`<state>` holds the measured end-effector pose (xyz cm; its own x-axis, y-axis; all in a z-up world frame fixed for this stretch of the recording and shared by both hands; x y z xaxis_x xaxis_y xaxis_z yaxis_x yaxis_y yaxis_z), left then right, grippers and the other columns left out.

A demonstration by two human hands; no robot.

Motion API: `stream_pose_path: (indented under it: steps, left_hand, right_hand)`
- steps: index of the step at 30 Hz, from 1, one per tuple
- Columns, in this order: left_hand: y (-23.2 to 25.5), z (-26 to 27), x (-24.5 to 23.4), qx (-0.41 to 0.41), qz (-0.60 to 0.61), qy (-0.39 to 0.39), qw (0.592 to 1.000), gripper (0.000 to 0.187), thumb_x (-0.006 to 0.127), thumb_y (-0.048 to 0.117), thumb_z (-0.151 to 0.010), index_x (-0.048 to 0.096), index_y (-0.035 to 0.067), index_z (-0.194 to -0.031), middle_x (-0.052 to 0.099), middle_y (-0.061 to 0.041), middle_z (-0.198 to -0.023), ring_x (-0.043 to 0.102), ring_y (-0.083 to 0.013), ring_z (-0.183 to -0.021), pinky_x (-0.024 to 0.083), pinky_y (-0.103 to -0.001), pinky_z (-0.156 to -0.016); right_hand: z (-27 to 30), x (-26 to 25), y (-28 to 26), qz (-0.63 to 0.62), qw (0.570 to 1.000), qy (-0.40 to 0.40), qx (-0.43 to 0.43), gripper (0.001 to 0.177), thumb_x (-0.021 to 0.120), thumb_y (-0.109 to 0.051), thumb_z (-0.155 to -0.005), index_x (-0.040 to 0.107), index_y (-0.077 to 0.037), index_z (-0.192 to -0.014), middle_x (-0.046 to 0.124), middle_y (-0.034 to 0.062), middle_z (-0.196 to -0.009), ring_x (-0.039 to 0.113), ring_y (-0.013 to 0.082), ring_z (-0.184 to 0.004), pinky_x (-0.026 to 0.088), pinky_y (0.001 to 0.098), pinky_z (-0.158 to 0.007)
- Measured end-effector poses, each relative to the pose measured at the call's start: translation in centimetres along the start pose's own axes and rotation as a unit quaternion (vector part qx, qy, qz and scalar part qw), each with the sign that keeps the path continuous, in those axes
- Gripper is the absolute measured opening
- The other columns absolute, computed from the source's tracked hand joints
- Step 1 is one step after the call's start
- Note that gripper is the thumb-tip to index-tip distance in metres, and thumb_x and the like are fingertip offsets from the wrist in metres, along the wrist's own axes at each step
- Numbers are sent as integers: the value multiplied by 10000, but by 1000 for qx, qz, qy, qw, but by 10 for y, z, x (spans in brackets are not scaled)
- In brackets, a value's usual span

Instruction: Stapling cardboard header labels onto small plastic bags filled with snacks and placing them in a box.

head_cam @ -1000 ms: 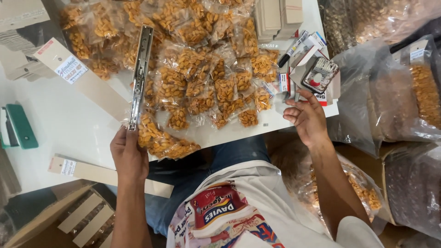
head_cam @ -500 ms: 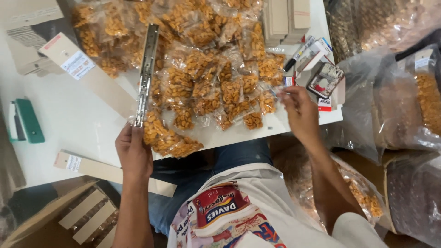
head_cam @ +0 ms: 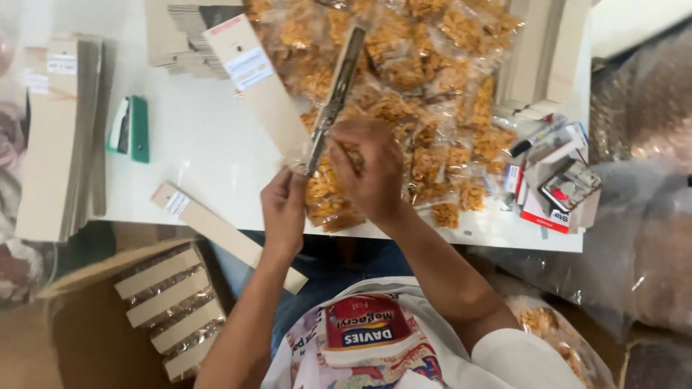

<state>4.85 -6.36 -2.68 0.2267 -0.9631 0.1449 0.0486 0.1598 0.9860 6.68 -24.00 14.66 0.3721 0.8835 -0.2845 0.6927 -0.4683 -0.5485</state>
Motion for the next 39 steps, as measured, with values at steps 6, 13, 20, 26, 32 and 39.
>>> stream_pose_path:
  steps: [6,13,20,26,32,39]
  left_hand:
    - [26,7,15,0,4,9,1000,213,610,184,-1054,731,92,-906,607,53,-761,510,-52,-791,509,-250,-728]
    - [52,6,12,9,-38,-15,999,275,587,169,-1069,660,133,-807,503,77,-644,443,-30,-671,424,-205,-628]
    - [56,-5,8,11,-81,-75,994,341,518,346,-1077,525,148,-799,379,67,-661,334,-44,-557,267,-247,-479]
    - [60,-12,-7,7,-121,0,993,383,509,307,-1077,432,140,-742,351,35,-604,370,-78,-487,330,-287,-425]
    - [65,-12,13,61,-132,-82,986,161,506,241,-1080,525,84,-1046,536,7,-867,447,-92,-752,375,-284,-667]
    - [49,-15,6,24,-74,-117,990,286,500,208,-1091,633,45,-1285,645,1,-948,452,-87,-717,386,-255,-611]
  right_hand:
    - [39,21,-7,-3,998,-38,-58,41,748,-77,-931,759,-57,-965,763,80,-980,726,306,-900,593,435,-812]
    - [-10,5,39,14,998,-18,63,183,706,-160,-989,683,21,-976,627,212,-1121,616,329,-871,522,419,-732]
    - [-59,12,87,-62,967,-100,228,351,592,-337,-1098,529,-126,-1371,723,110,-1047,718,135,-748,620,196,-540]
    - [6,45,33,-70,980,-116,147,110,527,-178,-1010,571,-95,-953,616,59,-831,592,193,-704,499,315,-622]
    - [41,99,81,-285,767,-195,541,490,554,-541,-876,657,-121,-1106,682,45,-952,670,212,-875,549,364,-809]
    - [14,54,116,-300,827,-10,476,257,684,-205,-935,656,-73,-1153,710,69,-810,708,176,-701,642,331,-641]
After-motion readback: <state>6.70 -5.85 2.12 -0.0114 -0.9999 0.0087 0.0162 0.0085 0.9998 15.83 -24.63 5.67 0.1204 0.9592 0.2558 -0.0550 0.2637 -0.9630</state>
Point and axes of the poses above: each hand's wrist, its own z-axis away from the middle knuckle, its own x-axis out of the palm, y = z × x, the point moved 8 cm from there along -z, towards the middle knuckle
